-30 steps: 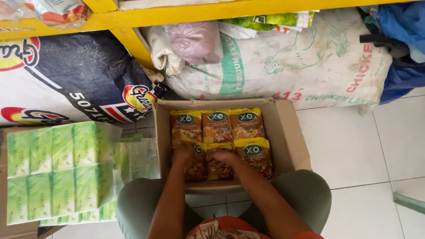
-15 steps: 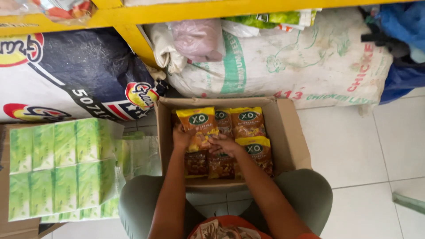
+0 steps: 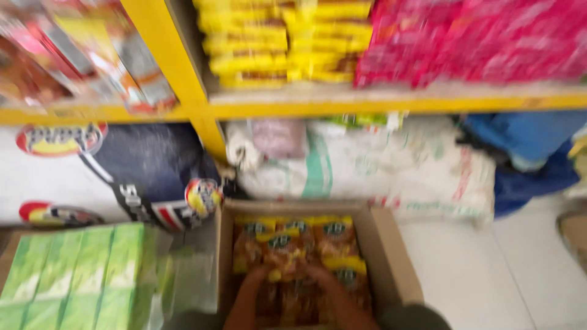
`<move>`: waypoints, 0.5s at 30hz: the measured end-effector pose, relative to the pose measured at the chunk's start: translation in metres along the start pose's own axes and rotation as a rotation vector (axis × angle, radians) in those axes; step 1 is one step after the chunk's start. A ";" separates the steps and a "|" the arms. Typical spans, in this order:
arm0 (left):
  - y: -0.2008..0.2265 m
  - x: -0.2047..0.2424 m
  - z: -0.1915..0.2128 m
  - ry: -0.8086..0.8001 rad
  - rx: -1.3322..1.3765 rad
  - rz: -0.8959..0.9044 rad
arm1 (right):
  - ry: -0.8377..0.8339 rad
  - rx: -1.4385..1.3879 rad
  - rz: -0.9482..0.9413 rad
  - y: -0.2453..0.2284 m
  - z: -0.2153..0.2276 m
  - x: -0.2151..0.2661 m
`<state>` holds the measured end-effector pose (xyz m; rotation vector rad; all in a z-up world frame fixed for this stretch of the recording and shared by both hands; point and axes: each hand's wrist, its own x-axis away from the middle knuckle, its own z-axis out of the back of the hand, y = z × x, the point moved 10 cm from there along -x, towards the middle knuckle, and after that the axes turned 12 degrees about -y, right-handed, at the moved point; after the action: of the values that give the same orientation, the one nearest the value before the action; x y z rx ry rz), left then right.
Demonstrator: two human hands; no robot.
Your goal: The person is stocking snack packets and other small items onto grocery store shelves from a box on the floor.
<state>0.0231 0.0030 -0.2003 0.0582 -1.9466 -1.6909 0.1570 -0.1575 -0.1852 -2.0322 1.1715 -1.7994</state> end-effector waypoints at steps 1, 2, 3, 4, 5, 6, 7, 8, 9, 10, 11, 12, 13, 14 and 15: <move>0.002 -0.023 0.003 -0.036 -0.024 0.011 | 0.019 0.037 -0.007 -0.008 0.004 0.001; -0.002 -0.039 -0.001 -0.068 -0.048 0.028 | 0.034 0.072 -0.019 -0.012 0.007 0.001; 0.020 -0.050 0.007 -0.061 -0.050 -0.005 | 0.043 0.095 0.005 -0.034 0.018 0.009; 0.022 -0.053 0.007 -0.052 -0.004 0.070 | 0.005 0.148 0.067 -0.053 0.020 0.017; 0.020 -0.055 0.001 -0.044 0.042 0.144 | -0.033 0.202 0.128 -0.072 0.021 0.026; 0.049 -0.044 0.008 -0.035 0.089 0.221 | -0.030 0.218 0.141 -0.094 0.018 0.047; 0.077 -0.029 0.011 -0.027 0.136 0.298 | -0.145 0.171 0.220 -0.119 0.003 0.069; 0.106 -0.011 0.011 -0.022 0.182 0.373 | -0.262 0.125 0.297 -0.145 -0.012 0.092; 0.117 -0.008 0.018 -0.019 0.181 0.352 | -0.259 0.142 0.311 -0.157 -0.007 0.100; 0.141 -0.007 0.021 -0.055 0.213 0.170 | -0.379 0.211 0.398 -0.172 -0.016 0.113; 0.165 -0.002 0.024 -0.091 0.243 -0.012 | -0.501 0.281 0.482 -0.185 -0.025 0.129; 0.183 0.004 0.032 -0.089 0.240 -0.028 | -0.501 0.295 0.491 -0.208 -0.041 0.156; 0.204 0.012 0.042 -0.070 0.108 -0.047 | -0.514 0.221 0.496 -0.229 -0.056 0.184; 0.223 0.021 0.052 -0.049 -0.024 -0.064 | -0.528 0.147 0.499 -0.249 -0.073 0.211; 0.253 0.033 0.053 -0.044 -0.026 -0.079 | -0.529 0.160 0.507 -0.259 -0.077 0.218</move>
<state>0.0532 0.0908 0.0436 0.0902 -1.9779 -1.7820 0.1882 -0.0987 0.1556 -1.7482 1.1819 -1.0036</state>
